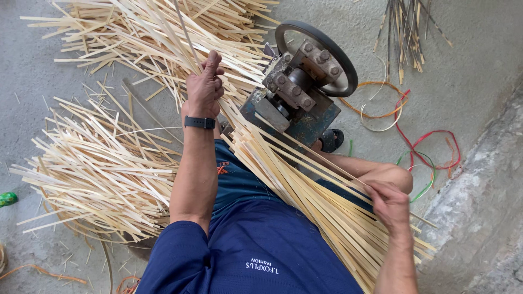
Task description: The person feeds long bamboo strips through a manual splitting machine, guiding each piece with both hands. The strips are processed one at a time and accumulate in a pile on the floor.
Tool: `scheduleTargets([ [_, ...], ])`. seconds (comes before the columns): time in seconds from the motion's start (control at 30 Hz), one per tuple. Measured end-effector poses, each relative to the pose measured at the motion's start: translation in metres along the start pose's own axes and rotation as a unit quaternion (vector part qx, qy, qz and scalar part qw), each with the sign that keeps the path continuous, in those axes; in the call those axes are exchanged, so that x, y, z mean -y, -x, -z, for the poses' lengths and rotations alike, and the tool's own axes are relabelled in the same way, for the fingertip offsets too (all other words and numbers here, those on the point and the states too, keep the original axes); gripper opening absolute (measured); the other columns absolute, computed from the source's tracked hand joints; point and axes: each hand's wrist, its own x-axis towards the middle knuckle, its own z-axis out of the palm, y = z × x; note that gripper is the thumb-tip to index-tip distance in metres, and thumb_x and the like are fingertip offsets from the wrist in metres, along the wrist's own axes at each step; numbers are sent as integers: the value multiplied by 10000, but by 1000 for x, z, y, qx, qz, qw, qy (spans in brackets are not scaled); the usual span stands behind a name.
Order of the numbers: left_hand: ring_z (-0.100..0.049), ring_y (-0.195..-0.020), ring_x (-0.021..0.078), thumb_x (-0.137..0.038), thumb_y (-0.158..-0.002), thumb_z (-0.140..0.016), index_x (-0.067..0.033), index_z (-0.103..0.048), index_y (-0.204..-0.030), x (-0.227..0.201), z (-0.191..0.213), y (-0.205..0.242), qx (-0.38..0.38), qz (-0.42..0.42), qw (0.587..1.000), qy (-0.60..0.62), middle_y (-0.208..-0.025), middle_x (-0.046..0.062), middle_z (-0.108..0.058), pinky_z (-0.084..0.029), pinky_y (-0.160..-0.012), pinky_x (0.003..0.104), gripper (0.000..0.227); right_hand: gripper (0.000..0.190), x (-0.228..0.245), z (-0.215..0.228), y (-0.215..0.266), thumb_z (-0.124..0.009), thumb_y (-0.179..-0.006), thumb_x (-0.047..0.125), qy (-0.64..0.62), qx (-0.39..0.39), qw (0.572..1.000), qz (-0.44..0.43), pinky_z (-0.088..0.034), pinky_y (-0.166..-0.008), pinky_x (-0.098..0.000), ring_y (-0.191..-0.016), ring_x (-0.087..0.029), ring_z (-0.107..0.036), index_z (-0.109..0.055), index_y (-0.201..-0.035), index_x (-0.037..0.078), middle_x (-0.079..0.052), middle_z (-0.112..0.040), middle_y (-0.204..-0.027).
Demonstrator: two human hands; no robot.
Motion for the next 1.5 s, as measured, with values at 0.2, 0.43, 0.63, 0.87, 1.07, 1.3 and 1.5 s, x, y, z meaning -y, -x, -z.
scheduleTargets([
  [0.2, -448, -479, 15, -391, -860, -829, -28, -722, -1048, -7, -9, 6, 24, -3, 1000, -17, -774, 23, -640, -294, -369, 178, 423, 189, -36, 68, 23, -796, -933, 105, -64, -74, 994, -48, -484, -748, -228, -833, -80, -620, -779, -1113, 50, -39, -724, -897],
  [0.43, -448, -465, 17, -357, -830, -851, -12, -700, -1076, 5, -28, 4, 52, -3, 998, -31, -814, 54, -671, -293, -352, 180, 450, 181, -13, 39, -3, -853, -922, 120, 53, -126, 988, -65, -489, -685, -278, -785, -144, -618, -810, -1093, 79, -65, -714, -905],
  [0.63, -471, -510, 18, -376, -824, -857, -2, -701, -1098, 14, -35, 3, 61, -2, 997, -46, -845, 43, -676, -318, -376, 173, 489, 190, 26, 5, -31, -797, -938, 129, 29, -115, 992, 42, -553, -833, -299, -963, -180, -708, -791, -1119, 72, -85, -762, -1078],
  [0.87, -487, -515, 27, -374, -824, -856, 8, -717, -1091, 14, -33, 2, 50, -6, 998, -48, -839, 42, -682, -347, -383, 178, 486, 202, 39, 11, -32, -797, -924, 131, 36, -90, 993, 73, -544, -895, -330, -1007, -207, -709, -781, -1107, 47, -110, -763, -1051],
  [1.07, -478, -504, 29, -404, -846, -814, -31, -765, -1072, 17, -51, -10, 59, -9, 994, -87, -837, 21, -704, -359, -384, 180, 439, 229, 45, -20, -43, -718, -888, 147, 65, 35, 997, -34, -574, -764, -336, -826, -224, -706, -777, -1098, 78, -77, -747, -1079],
  [1.3, -551, -548, 62, -404, -925, -726, -21, -758, -1082, 2, -67, -36, 110, -29, 990, -80, -883, 80, -804, -417, -415, 196, 415, 177, 21, -54, -33, -729, -910, 172, 50, 78, 995, -32, -581, -771, -318, -810, -188, -727, -786, -1046, 74, -101, -782, -947],
  [1.5, -585, -590, 66, -414, -953, -683, -16, -752, -1130, -13, -47, -47, 123, -73, 987, -76, -861, 102, -808, -422, -432, 186, 441, 164, -40, 19, -9, -753, -909, 127, -84, -10, 993, -88, -552, -719, -256, -780, -97, -676, -793, -1035, 29, -23, -771, -885],
])
